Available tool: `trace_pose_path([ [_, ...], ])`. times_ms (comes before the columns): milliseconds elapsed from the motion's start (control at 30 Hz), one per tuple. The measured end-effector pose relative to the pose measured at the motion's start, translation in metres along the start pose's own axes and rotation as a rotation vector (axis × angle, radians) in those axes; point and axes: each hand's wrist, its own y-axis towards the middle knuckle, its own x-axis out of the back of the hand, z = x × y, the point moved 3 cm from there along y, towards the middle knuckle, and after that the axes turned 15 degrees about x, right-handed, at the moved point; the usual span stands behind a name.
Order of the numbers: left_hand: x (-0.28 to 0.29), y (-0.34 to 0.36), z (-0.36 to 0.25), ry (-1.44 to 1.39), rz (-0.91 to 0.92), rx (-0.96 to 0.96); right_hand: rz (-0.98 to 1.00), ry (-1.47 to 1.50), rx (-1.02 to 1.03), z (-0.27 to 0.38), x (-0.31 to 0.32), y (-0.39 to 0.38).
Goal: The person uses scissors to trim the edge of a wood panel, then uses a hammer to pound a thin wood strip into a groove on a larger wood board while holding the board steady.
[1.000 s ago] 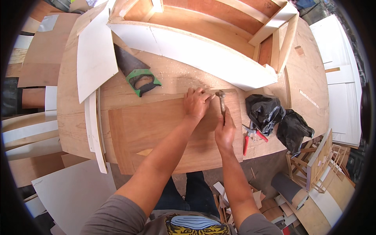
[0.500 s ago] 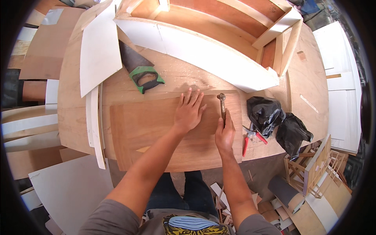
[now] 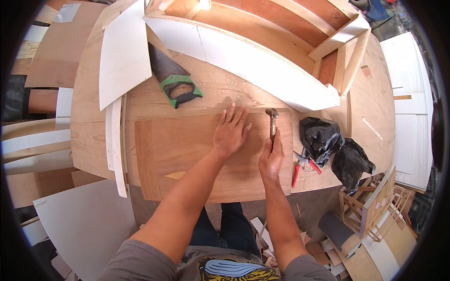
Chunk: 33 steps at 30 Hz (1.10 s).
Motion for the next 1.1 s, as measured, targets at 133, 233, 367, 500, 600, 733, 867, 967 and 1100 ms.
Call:
trace_pose_path([
  [133,0.002,-0.001,-0.001,-0.007,-0.016,-0.011,0.059,-0.032,-0.010,-0.006,-0.004,0.002],
  [233,0.002,-0.001,0.000,-0.015,-0.018,-0.008,0.050,-0.084,0.051,-0.007,-0.004,0.002],
  [367,0.002,0.000,0.001,-0.006,-0.025,-0.010,-0.112,-0.053,0.161,-0.002,-0.002,0.001],
  [500,0.003,0.000,-0.001,-0.033,-0.037,-0.021,0.049,-0.142,0.047,-0.020,-0.017,-0.004],
  [600,0.003,0.000,-0.001,-0.025,-0.027,-0.015,-0.110,-0.089,0.130,-0.014,-0.013,-0.005],
  [733,0.002,0.001,-0.002,-0.033,-0.038,-0.019,-0.052,-0.115,0.102,-0.011,-0.013,-0.003],
  [867,0.001,0.001,0.000,-0.011,-0.043,-0.025,-0.100,-0.130,0.132,-0.005,-0.008,-0.003],
  [967,0.000,0.000,0.001,-0.016,-0.036,-0.020,0.018,-0.114,0.013,0.001,-0.009,-0.004],
  [1100,0.001,0.000,0.002,-0.004,-0.034,-0.029,0.123,-0.062,-0.099,-0.003,-0.014,-0.002],
])
